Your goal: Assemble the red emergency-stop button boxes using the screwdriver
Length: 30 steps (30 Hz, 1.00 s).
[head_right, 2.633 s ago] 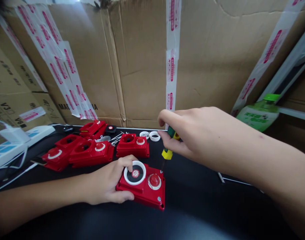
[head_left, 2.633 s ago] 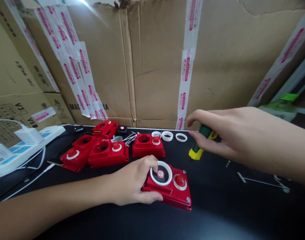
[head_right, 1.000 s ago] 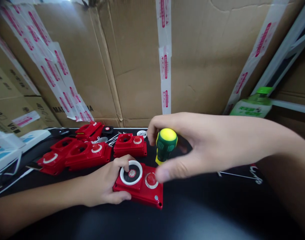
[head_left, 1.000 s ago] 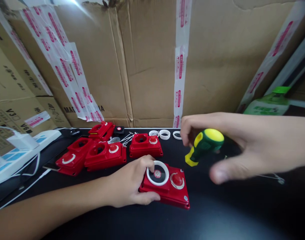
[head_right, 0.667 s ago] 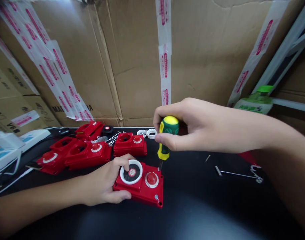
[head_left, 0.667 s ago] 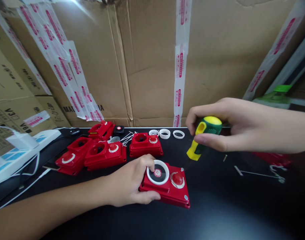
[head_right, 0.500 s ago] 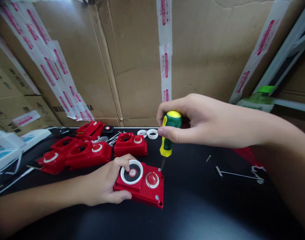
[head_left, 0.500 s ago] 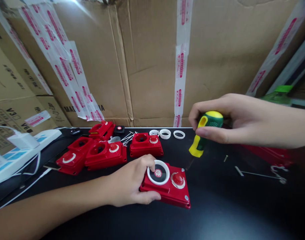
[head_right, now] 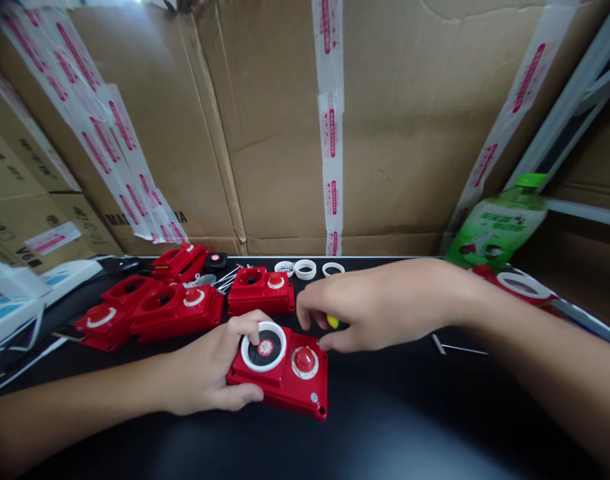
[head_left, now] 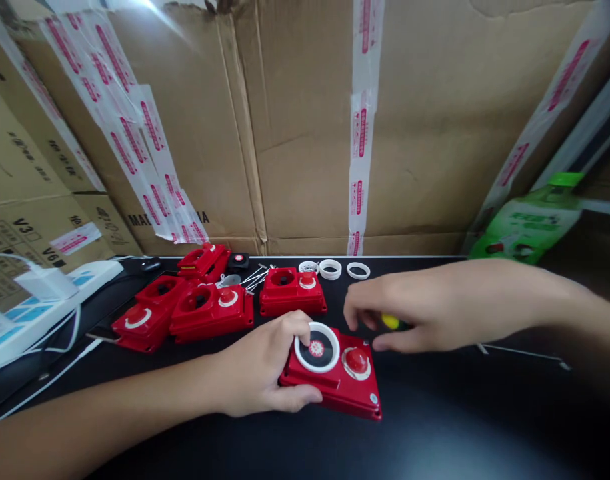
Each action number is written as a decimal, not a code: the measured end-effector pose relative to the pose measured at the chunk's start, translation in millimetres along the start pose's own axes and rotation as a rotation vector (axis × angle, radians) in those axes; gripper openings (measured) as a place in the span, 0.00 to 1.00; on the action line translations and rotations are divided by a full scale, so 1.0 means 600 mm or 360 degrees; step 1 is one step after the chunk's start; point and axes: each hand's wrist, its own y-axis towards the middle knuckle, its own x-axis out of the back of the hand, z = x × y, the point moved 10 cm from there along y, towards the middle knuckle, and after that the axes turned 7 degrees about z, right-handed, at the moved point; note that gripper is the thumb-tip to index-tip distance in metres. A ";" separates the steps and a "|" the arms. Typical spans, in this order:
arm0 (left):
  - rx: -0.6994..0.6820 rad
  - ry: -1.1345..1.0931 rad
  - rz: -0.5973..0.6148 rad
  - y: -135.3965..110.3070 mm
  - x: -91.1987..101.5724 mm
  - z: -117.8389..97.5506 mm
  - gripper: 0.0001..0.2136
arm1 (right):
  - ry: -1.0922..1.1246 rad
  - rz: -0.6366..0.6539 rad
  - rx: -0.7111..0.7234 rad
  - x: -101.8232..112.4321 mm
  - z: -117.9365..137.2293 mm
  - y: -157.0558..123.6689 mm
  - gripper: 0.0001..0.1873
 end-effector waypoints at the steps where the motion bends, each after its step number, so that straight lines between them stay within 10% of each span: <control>1: 0.0001 0.0005 -0.0004 0.000 0.000 0.001 0.27 | -0.0031 0.0013 -0.0046 -0.007 -0.003 0.006 0.13; 15: -0.0115 0.0102 -0.0158 0.006 0.000 0.006 0.26 | -0.0189 -0.0171 -0.0171 -0.023 -0.006 0.015 0.03; 20: -0.0069 0.0131 -0.0163 0.008 -0.001 0.005 0.27 | -0.0173 -0.0298 -0.0132 0.027 -0.017 0.025 0.02; 30: -0.0159 0.0363 -0.0270 0.003 -0.010 0.005 0.37 | -0.0451 -0.0471 -0.0385 0.117 -0.100 0.188 0.17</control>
